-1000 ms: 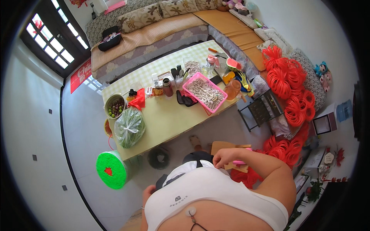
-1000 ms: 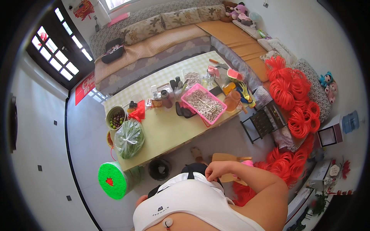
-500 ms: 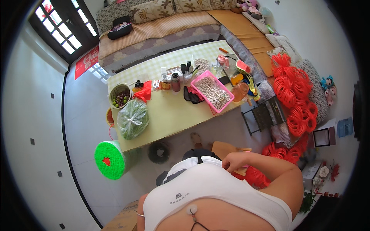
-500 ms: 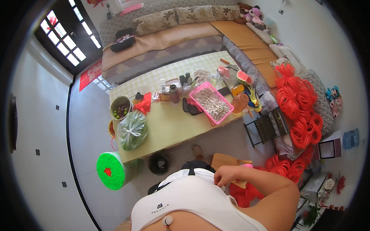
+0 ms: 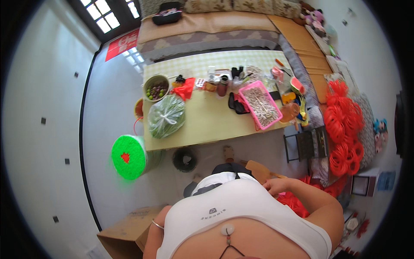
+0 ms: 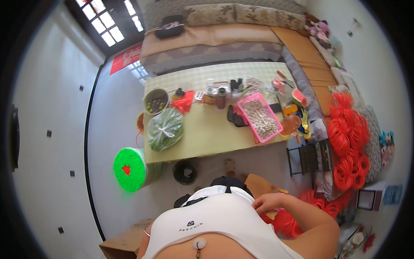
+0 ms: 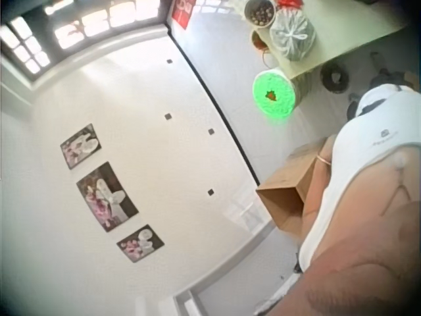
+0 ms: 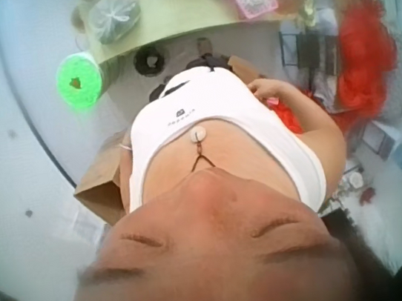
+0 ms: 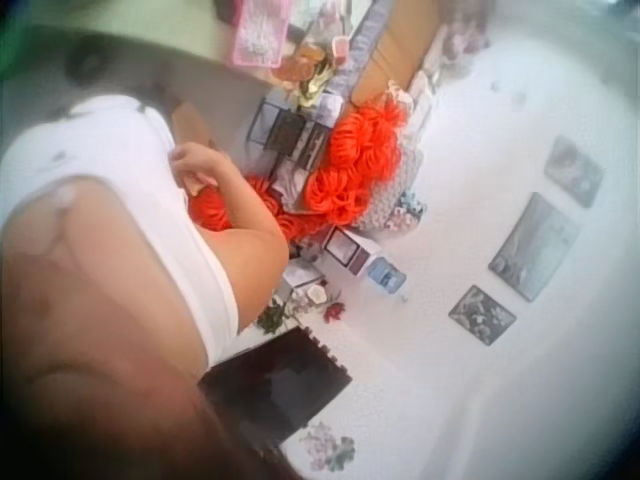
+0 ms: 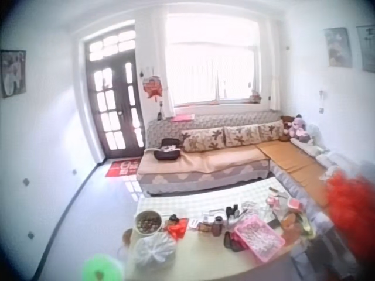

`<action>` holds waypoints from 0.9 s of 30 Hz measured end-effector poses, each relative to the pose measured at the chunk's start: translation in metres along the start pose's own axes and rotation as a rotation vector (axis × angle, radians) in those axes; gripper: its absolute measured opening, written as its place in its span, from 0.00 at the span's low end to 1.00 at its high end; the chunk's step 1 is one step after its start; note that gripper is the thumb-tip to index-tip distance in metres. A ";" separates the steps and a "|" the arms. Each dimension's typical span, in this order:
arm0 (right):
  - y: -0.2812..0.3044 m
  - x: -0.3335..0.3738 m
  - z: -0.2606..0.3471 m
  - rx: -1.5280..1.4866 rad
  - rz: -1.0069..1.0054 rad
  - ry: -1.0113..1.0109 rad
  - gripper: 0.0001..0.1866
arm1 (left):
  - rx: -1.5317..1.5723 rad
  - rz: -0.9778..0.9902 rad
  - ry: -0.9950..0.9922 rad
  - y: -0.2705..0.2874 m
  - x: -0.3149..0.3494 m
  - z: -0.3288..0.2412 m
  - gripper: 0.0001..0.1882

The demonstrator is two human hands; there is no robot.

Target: The person places small white components into a green and red circular base by hand and taps them into place using a wooden mallet.

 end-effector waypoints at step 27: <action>-0.031 -0.056 0.150 0.160 0.228 -0.050 0.07 | 0.237 -0.254 0.063 -0.010 0.101 0.138 0.17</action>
Point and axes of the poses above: each hand's wrist, its own x-axis away from the middle knuckle, its own y-axis out of the back of the hand, z = x × y, the point moved 6 cm from there along -x, towards the middle knuckle, and after that the axes turned 1 degree about y, right-handed, at the moved point
